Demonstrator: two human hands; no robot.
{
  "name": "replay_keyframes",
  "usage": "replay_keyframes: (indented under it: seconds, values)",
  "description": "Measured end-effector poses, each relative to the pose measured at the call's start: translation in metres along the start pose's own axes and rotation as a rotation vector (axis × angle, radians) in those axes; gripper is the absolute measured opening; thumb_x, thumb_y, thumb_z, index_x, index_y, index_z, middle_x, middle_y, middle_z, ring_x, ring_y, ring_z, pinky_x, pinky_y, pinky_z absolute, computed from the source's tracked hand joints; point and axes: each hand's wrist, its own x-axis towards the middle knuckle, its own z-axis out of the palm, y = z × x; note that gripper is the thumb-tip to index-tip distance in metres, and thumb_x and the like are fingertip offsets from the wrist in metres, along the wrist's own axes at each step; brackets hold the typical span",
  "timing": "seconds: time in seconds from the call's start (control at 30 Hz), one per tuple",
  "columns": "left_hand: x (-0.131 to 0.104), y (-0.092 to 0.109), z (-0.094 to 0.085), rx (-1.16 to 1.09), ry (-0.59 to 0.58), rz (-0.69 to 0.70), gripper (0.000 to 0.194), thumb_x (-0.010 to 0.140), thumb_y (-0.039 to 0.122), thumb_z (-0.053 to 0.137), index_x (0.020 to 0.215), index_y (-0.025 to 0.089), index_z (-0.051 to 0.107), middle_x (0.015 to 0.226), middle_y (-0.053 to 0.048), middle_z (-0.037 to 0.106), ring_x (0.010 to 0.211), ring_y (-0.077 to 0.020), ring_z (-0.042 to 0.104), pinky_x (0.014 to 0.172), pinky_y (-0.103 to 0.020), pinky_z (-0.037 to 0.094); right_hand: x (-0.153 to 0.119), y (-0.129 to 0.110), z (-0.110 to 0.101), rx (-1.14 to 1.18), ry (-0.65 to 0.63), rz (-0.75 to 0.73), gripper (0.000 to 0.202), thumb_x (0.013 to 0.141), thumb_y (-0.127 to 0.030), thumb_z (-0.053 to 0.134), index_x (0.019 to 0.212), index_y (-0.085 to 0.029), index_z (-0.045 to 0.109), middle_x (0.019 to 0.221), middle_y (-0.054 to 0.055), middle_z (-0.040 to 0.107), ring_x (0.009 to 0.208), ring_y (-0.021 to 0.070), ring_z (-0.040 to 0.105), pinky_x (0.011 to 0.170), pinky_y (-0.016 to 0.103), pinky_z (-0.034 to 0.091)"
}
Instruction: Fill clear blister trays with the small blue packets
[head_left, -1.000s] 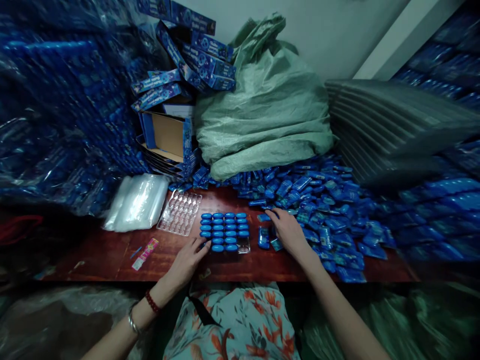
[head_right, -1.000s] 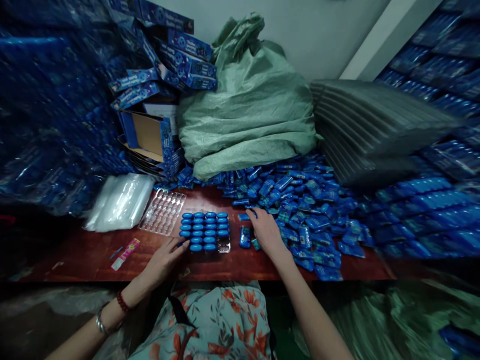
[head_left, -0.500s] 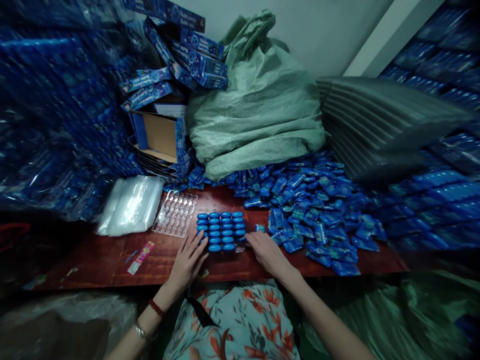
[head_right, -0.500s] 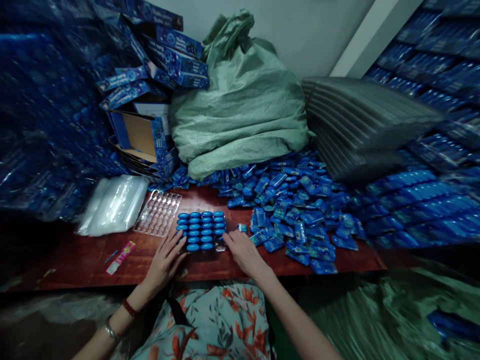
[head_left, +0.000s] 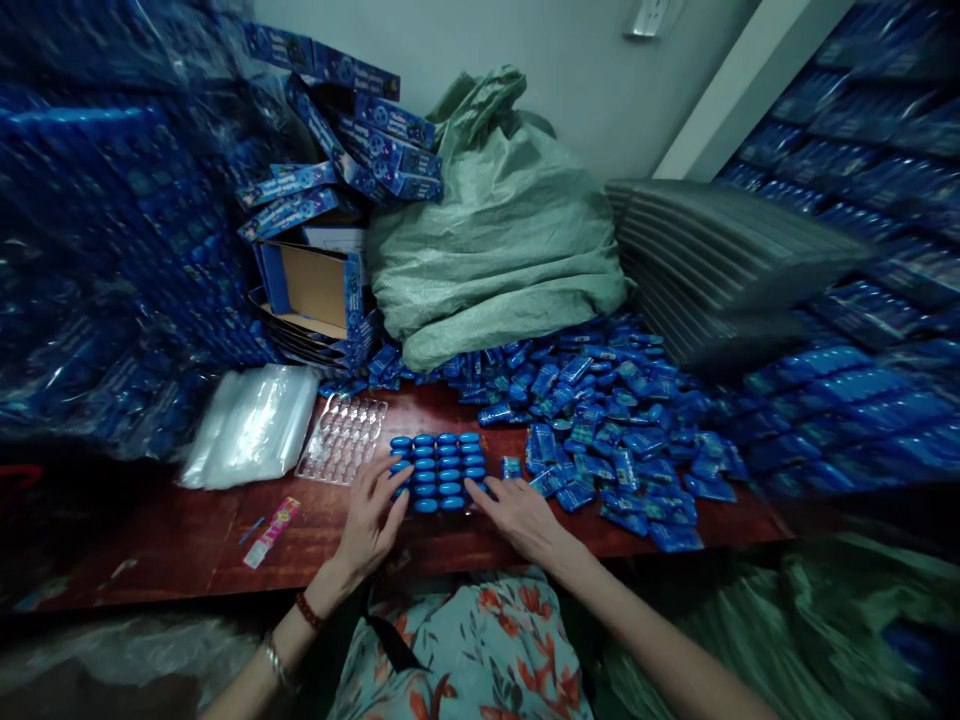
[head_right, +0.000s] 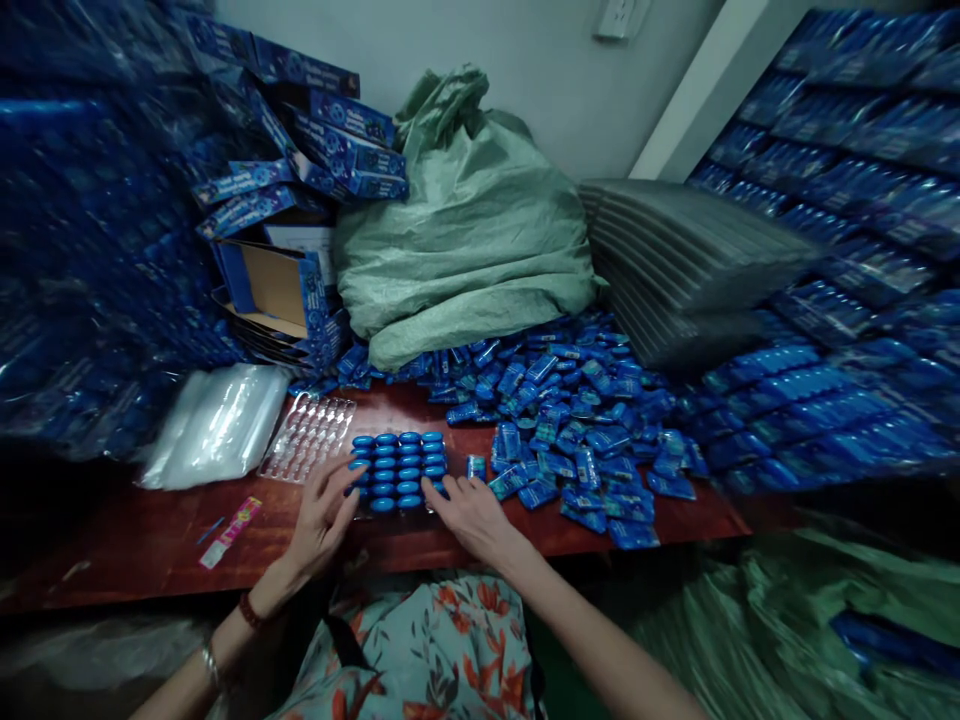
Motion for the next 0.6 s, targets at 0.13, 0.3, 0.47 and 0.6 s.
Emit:
replay_keyframes:
  seconds: [0.13,0.3,0.47,0.6]
  values:
    - [0.086,0.040,0.018,0.113,-0.293,-0.046,0.026,0.092,0.026,0.039,0.106,0.019,0.060,0.111,-0.009,0.059,0.105,-0.0201,0.054,0.092,-0.037,0.045,-0.019,0.022,0.000,0.232,0.328,0.443,0.032,0.093,-0.018,0.037,0.117,-0.021,0.058,0.102,0.007,0.067,0.088,0.0157,0.063,0.076,0.027,0.047]
    - [0.175,0.079,0.082,0.386,-0.709,-0.152,0.026,0.083,0.026,0.059,0.099,0.006,0.062,0.106,-0.020,0.061,0.103,-0.0319,0.056,0.087,-0.048,0.045,-0.020,0.054,-0.014,0.206,0.053,0.687,0.024,0.089,-0.022,0.045,0.104,-0.021,0.064,0.094,0.006,0.069,0.089,0.0219,0.060,0.072,0.031,0.046]
    - [0.189,0.088,0.122,0.393,-0.822,-0.203,0.031,0.087,0.031,0.056,0.113,0.014,0.055,0.112,-0.009,0.058,0.097,-0.0203,0.059,0.081,-0.041,0.051,-0.009,0.049,-0.022,0.032,-0.273,0.511,0.032,0.085,-0.030,0.058,0.115,-0.020,0.058,0.104,0.010,0.064,0.099,0.0262,0.053,0.074,0.035,0.040]
    - [0.188,0.079,0.105,0.307,-0.794,-0.123,0.031,0.088,0.032,0.055,0.112,0.014,0.055,0.111,-0.008,0.058,0.094,-0.0188,0.059,0.080,-0.039,0.052,-0.006,0.035,-0.013,-0.038,-0.311,0.466,0.057,0.074,-0.039,0.070,0.122,-0.014,0.052,0.107,0.014,0.061,0.101,0.0293,0.051,0.080,0.041,0.038]
